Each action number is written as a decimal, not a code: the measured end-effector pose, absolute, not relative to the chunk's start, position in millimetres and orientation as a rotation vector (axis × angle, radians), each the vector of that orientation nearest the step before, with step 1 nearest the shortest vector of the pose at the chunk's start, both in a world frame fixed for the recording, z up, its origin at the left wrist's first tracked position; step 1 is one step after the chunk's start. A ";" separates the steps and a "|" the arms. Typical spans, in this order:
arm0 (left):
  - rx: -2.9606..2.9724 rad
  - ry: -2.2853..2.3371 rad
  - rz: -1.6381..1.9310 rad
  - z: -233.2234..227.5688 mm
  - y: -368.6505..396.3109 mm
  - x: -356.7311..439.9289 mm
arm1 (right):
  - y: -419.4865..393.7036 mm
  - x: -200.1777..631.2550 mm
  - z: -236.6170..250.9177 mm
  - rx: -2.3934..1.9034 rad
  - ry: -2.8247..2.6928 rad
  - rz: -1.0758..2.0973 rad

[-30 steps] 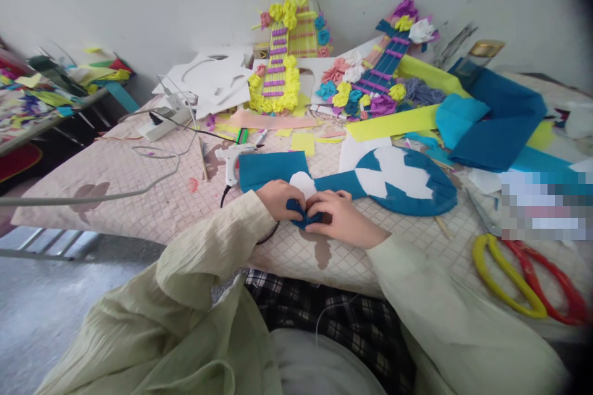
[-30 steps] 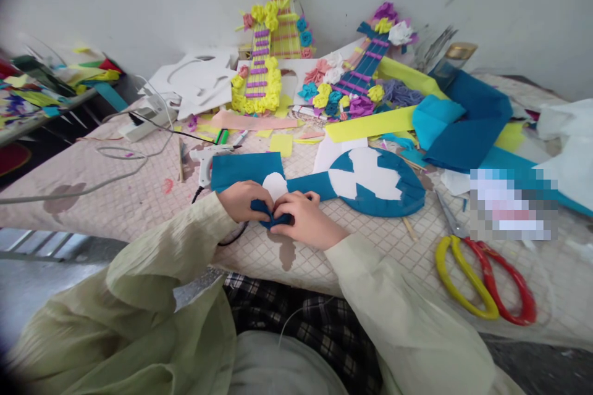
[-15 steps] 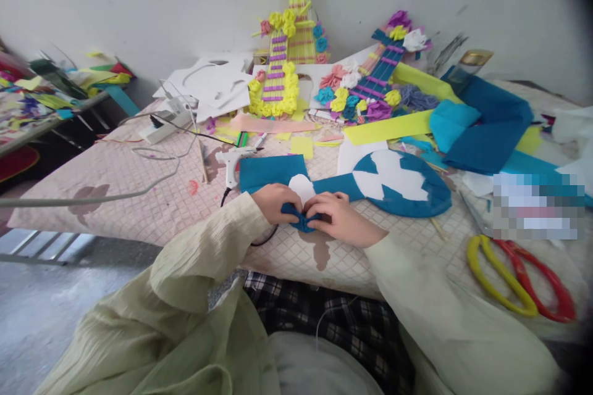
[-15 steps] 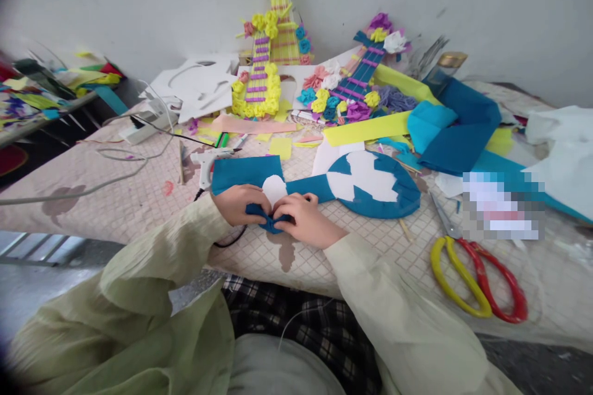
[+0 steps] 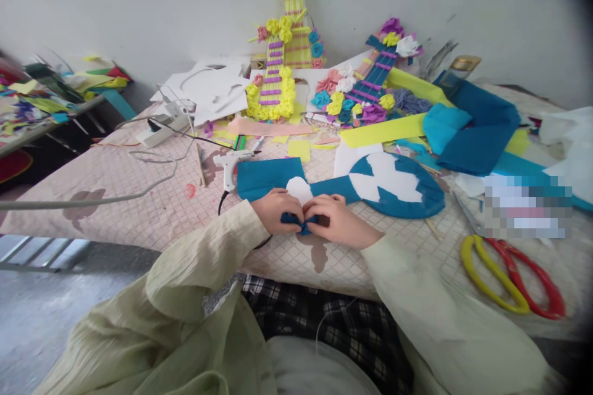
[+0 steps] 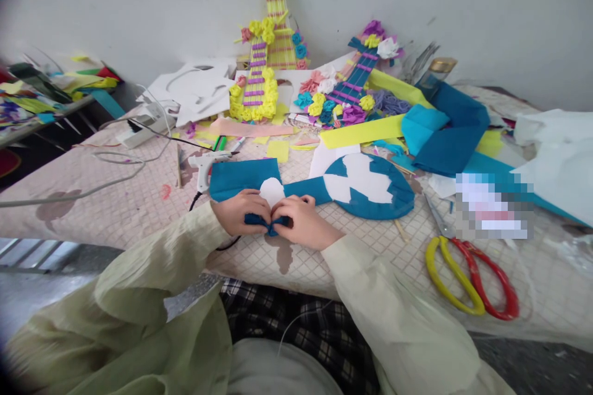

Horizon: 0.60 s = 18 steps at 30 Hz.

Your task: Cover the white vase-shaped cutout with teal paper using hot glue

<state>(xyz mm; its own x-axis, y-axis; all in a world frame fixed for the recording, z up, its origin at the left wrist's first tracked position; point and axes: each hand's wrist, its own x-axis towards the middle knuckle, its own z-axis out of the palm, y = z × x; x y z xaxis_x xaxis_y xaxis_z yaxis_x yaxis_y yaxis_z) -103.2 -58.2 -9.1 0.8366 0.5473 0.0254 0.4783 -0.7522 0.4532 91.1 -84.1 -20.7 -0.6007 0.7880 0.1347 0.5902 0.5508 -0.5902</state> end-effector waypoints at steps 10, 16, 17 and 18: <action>2.588 0.770 0.316 -11.2 -56.0 -101.5 | -83.0 88.8 -28.1 -1.141 -2.263 0.648; 2.586 0.865 0.293 -12.1 -53.3 -97.7 | -85.7 92.0 -21.9 -1.168 -2.241 0.603; 2.585 0.868 0.287 -12.8 -52.9 -97.5 | -86.4 92.2 -22.1 -1.162 -2.255 0.589; 2.587 0.869 0.279 -13.6 -52.3 -97.3 | -87.1 92.2 -22.9 -1.157 -2.267 0.579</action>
